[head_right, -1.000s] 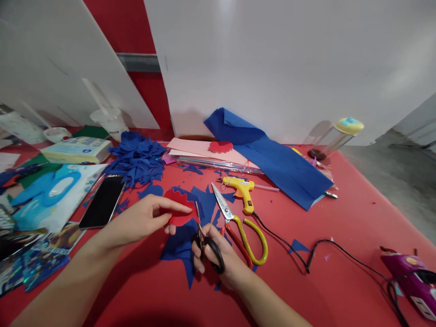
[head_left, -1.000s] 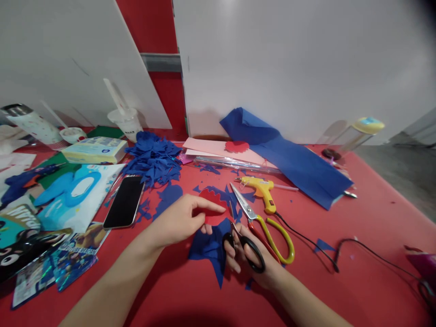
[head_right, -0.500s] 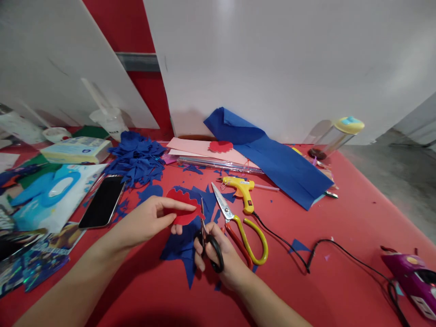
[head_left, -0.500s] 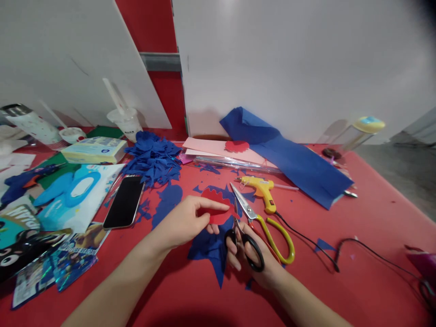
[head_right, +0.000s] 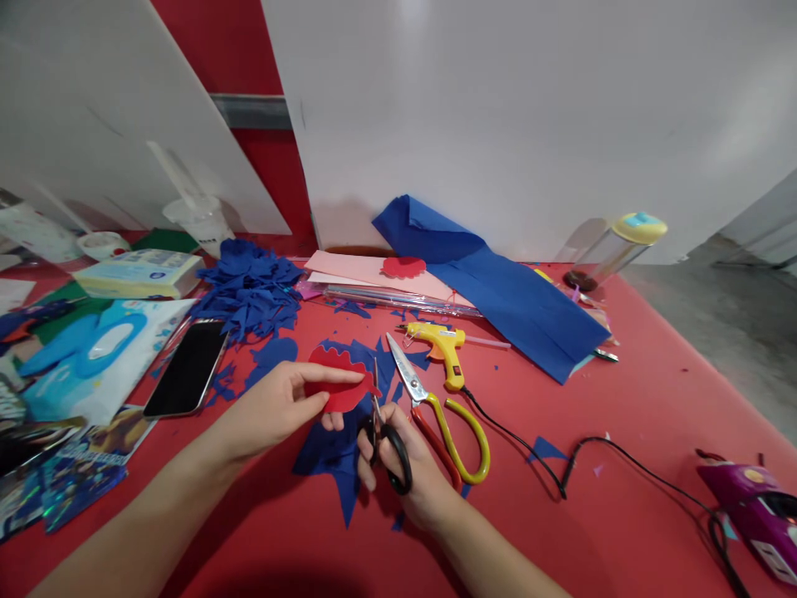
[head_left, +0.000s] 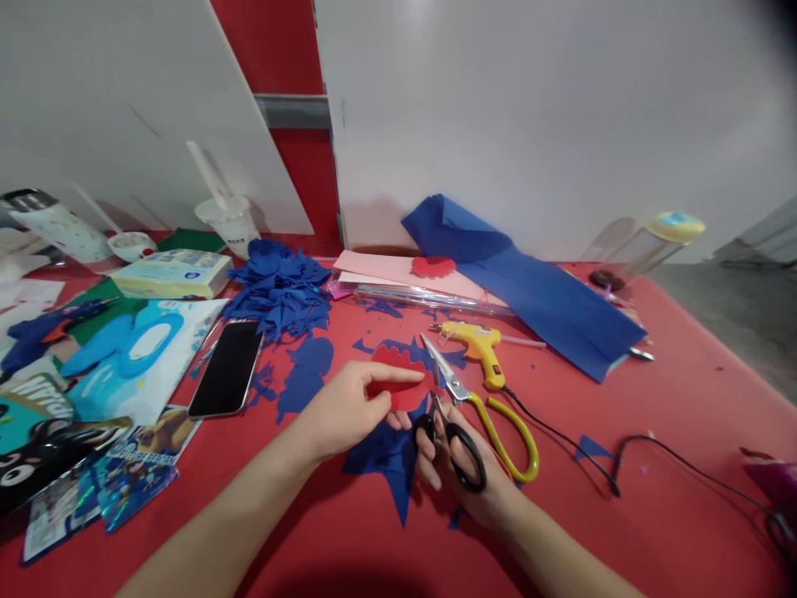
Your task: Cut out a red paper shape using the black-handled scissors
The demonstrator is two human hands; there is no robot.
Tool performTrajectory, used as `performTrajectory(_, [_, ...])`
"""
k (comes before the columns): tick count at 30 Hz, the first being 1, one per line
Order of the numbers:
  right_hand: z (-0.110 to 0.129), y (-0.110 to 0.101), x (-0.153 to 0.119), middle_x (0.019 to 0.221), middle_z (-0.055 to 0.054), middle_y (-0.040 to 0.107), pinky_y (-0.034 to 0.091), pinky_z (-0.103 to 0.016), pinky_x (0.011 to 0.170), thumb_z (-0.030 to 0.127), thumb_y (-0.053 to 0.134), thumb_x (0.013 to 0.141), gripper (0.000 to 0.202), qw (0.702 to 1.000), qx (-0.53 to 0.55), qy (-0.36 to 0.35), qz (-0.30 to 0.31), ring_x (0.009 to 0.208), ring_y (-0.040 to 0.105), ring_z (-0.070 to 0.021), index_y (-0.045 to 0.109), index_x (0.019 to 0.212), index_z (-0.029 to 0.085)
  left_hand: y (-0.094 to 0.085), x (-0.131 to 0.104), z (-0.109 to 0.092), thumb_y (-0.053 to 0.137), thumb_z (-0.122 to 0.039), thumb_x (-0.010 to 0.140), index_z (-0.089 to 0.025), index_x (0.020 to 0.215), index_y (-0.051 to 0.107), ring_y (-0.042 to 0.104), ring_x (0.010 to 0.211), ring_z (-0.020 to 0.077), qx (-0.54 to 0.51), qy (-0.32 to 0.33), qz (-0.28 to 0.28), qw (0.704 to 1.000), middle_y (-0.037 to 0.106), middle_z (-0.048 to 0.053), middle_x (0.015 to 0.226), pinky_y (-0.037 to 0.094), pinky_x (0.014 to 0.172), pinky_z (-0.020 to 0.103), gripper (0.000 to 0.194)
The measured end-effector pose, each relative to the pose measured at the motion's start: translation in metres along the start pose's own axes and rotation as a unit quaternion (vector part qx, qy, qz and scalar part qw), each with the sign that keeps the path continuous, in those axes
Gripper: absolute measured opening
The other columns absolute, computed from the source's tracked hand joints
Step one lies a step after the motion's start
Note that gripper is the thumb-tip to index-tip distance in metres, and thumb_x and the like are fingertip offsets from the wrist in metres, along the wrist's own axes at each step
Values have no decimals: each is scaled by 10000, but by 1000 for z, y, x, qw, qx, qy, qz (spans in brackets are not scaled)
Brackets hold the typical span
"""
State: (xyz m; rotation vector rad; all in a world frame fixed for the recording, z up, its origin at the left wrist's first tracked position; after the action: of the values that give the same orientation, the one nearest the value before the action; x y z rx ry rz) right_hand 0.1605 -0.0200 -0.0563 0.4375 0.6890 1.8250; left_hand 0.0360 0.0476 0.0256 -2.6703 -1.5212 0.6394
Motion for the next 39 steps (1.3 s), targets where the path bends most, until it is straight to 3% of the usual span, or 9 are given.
performTrajectory(10, [1, 0, 2, 686, 46, 472, 299, -204, 429, 463, 617, 752, 328, 1000, 18, 15, -11, 425, 400, -62, 406, 837, 227, -1, 0, -1, 404, 33, 682, -121, 1072, 635, 632, 569, 110, 5, 4, -13, 1000, 657, -2, 586, 502, 629, 232, 479])
performTrajectory(26, [0, 2, 0, 717, 22, 443, 359, -274, 507, 511, 603, 737, 334, 1000, 8, 17, 12, 493, 387, -102, 427, 854, 252, -7, -3, 0, 388, 33, 659, -152, 1074, 642, 618, 544, 98, 24, 2, -2, 1000, 639, -19, 549, 487, 586, 201, 520])
performTrajectory(39, [0, 1, -1, 727, 27, 435, 347, -246, 493, 477, 577, 779, 294, 1000, 10, 12, 25, 496, 389, -84, 420, 856, 240, -7, -3, 0, 395, 30, 636, -164, 1099, 631, 618, 559, 107, 54, 6, 11, 998, 641, -18, 570, 489, 593, 211, 555])
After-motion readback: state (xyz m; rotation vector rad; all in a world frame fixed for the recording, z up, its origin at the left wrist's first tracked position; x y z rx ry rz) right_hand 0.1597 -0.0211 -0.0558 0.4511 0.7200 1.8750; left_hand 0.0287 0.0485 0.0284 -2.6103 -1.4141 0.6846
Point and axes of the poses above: each hand's wrist, its own x-axis towards the middle knuckle, its own y-axis out of the palm, z = x × y, the point moved 4 cm from there along x, towards the middle knuckle
